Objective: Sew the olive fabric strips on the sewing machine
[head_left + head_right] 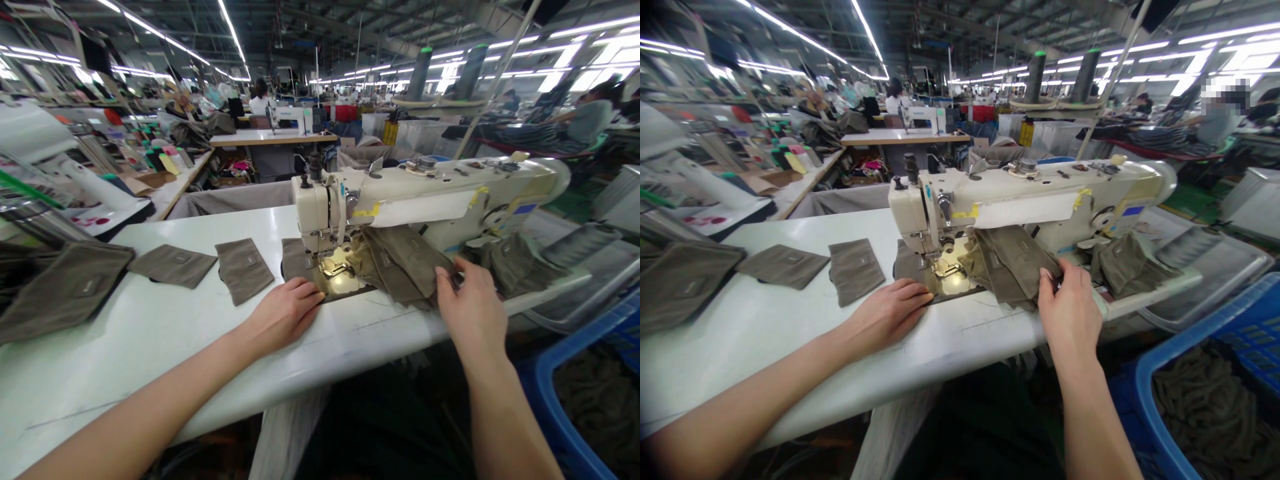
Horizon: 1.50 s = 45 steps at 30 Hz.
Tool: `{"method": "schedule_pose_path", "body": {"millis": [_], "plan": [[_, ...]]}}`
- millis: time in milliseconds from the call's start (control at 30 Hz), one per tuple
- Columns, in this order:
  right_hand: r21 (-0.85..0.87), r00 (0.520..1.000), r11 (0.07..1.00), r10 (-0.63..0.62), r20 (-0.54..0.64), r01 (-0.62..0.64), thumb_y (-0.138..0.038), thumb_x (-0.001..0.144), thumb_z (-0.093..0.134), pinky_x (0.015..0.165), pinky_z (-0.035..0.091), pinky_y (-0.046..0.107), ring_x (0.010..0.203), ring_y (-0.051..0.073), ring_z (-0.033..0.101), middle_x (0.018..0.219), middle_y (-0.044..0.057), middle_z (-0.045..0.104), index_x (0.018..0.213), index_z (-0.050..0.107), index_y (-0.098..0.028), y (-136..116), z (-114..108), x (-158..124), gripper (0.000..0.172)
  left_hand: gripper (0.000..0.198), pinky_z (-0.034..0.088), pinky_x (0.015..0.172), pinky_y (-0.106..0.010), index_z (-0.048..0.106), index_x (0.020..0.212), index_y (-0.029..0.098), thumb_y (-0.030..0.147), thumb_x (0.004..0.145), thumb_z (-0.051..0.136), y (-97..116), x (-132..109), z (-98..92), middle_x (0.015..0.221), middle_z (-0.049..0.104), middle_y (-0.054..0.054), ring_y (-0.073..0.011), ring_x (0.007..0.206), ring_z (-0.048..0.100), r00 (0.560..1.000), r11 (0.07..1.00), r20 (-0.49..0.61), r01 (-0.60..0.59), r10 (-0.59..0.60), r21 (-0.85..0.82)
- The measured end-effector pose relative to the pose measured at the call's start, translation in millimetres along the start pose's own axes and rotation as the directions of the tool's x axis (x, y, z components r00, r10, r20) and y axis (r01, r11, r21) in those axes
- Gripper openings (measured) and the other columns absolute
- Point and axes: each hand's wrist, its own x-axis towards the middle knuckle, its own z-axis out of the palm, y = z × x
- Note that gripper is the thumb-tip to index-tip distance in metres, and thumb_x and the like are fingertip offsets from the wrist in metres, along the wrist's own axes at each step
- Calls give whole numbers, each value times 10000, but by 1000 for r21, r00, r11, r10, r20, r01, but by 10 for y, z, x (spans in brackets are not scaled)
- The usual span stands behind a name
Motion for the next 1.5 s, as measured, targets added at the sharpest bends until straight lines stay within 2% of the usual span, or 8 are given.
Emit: {"method": "schedule_pose_path", "body": {"millis": [200, 367, 567, 800, 1000, 1100, 1267, 1500], "plan": [[60, 999, 998, -13, -43, 15, -441, 928, 487, 718, 482, 397, 904, 291, 616, 1077, 158, 640, 1199, 642, -157, 35, 28, 81, 423, 327, 574, 878, -399, 686, 1182, 138, 245, 1020, 423, -126, 55, 21, 1113, 689, -127, -257, 1060, 613, 1000, 1000, 9, 17, -17, 24], [203, 995, 978, -24, -94, 43, -446, 900, 497, 756, 468, 393, 852, 272, 600, 961, 136, 658, 975, 681, -176, 52, 55, 131, 336, 318, 572, 864, -398, 701, 1154, 145, 259, 1023, 434, -218, 109, 29, 1099, 696, -121, -255, 1043, 619, 999, 999, -4, 36, -36, 25], [368, 980, 930, 75, -186, -1, -453, 909, 560, 701, 455, 350, 677, 201, 568, 807, 51, 658, 951, 679, -194, -24, -4, 114, 288, 337, 560, 872, -400, 701, 1154, 142, 251, 1025, 410, -316, 171, 12, 1122, 697, -118, -257, 1030, 620, 999, 998, 3, 39, -39, 39], [515, 919, 837, 39, -391, 184, -368, 909, 638, 656, 465, 299, 676, 165, 601, 829, 47, 689, 959, 710, -154, -181, -186, 35, 232, 319, 542, 943, -408, 698, 1164, 134, 226, 1009, 435, -427, 233, 27, 1155, 685, -123, -256, 1056, 614, 999, 998, 3, 50, -50, 46], [529, 892, 794, -37, -451, 301, -295, 905, 677, 562, 379, 266, 621, 127, 532, 831, 27, 673, 940, 725, -163, -250, -470, -170, 145, 335, 542, 959, -422, 702, 1166, 131, 243, 1013, 427, -450, 250, 27, 1182, 682, -132, -268, 1083, 611, 998, 997, 5, 61, -61, 41], [571, 915, 768, -46, -402, 290, -294, 908, 678, 559, 378, 260, 612, 117, 520, 818, 10, 664, 916, 727, -181, -266, -555, -255, 123, 330, 547, 960, -432, 706, 1165, 135, 242, 1006, 437, -464, 242, 41, 1186, 682, -131, -273, 1090, 616, 998, 998, -10, 62, -62, 23], [673, 983, 727, -12, -184, 135, -364, 902, 698, 600, 433, 226, 661, 114, 575, 808, -23, 687, 917, 734, -238, -308, -608, -323, 132, 352, 503, 1062, -448, 687, 1219, 132, 257, 1014, 429, -510, 199, 101, 1277, 656, -142, -284, 1212, 590, 997, 998, -47, 63, -65, -26], [660, 969, 730, -247, 17, 175, -389, 893, 703, 557, 478, 173, 650, 110, 646, 808, -39, 740, 921, 749, -281, -424, -702, -353, 120, 382, 439, 1140, -479, 639, 1306, 151, 307, 1022, 437, -544, 128, 172, 1365, 625, -137, -292, 1319, 535, 992, 992, -67, 98, -104, -78]]}}
